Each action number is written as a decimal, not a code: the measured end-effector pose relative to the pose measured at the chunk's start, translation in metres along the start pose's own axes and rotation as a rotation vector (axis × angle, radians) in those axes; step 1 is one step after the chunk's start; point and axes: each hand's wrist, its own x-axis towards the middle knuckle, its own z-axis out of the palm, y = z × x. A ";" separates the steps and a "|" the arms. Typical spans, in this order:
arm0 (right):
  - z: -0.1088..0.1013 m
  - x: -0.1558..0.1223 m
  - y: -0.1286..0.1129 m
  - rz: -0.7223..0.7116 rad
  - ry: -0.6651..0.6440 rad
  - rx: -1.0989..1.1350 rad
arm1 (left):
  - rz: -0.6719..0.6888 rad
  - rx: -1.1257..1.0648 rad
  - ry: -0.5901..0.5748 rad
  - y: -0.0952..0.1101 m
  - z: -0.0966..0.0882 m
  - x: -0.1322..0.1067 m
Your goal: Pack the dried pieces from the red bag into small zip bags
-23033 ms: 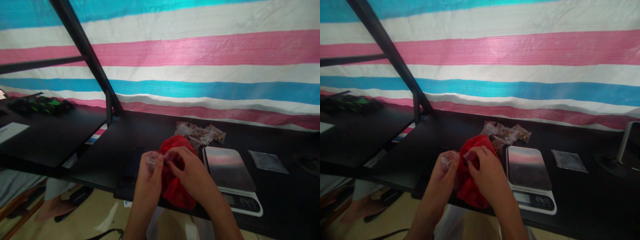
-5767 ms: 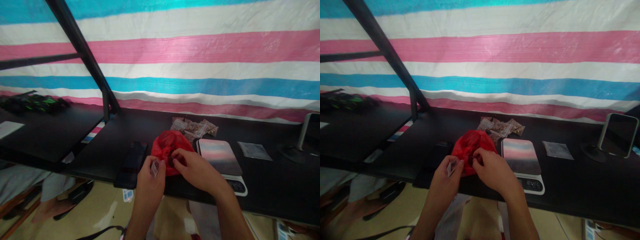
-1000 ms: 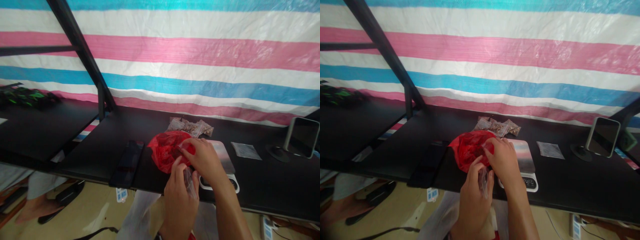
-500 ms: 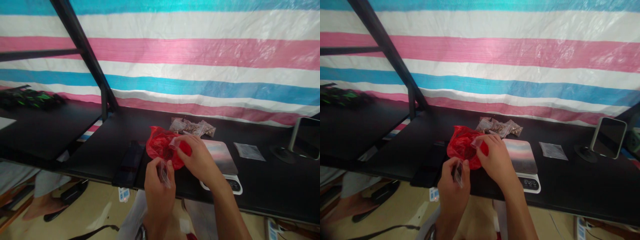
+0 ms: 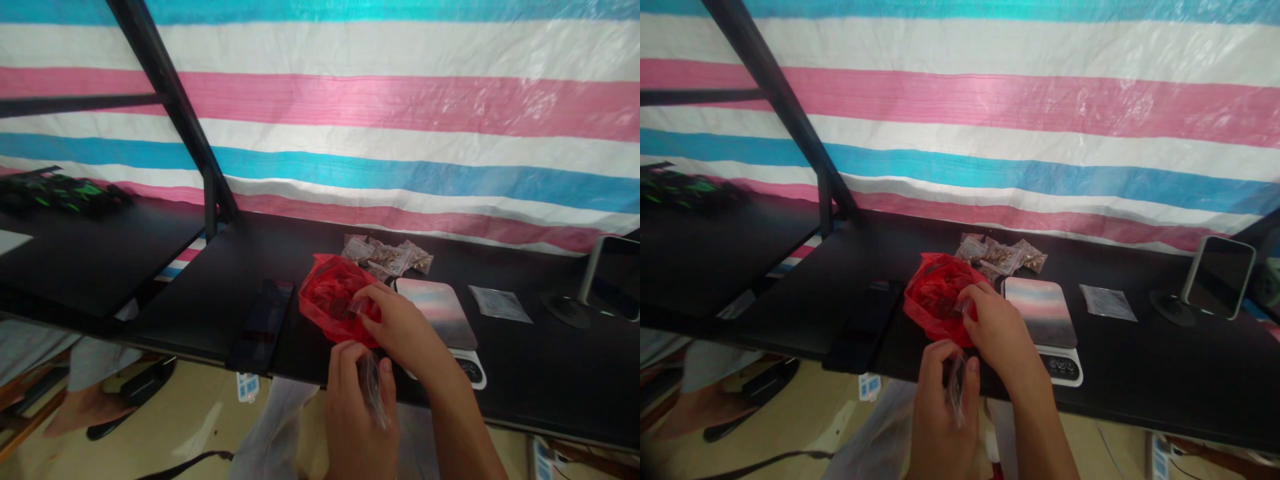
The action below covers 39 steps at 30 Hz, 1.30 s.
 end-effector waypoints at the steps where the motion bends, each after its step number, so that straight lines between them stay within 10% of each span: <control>1: 0.001 0.000 0.000 0.006 -0.002 -0.005 | -0.029 -0.030 -0.004 0.000 0.000 0.001; 19: -0.006 -0.004 0.001 0.045 -0.049 0.272 | -0.370 -0.315 0.010 -0.013 -0.001 0.025; 28: -0.017 -0.014 -0.005 -0.086 -0.034 0.204 | -0.108 -0.048 0.231 -0.009 -0.015 0.029; 34: -0.012 -0.016 -0.003 -0.081 -0.109 0.124 | -0.210 -0.111 0.002 -0.011 -0.015 0.032; 39: -0.012 -0.014 0.006 0.022 -0.073 0.084 | -0.270 -0.032 0.035 -0.013 -0.020 0.037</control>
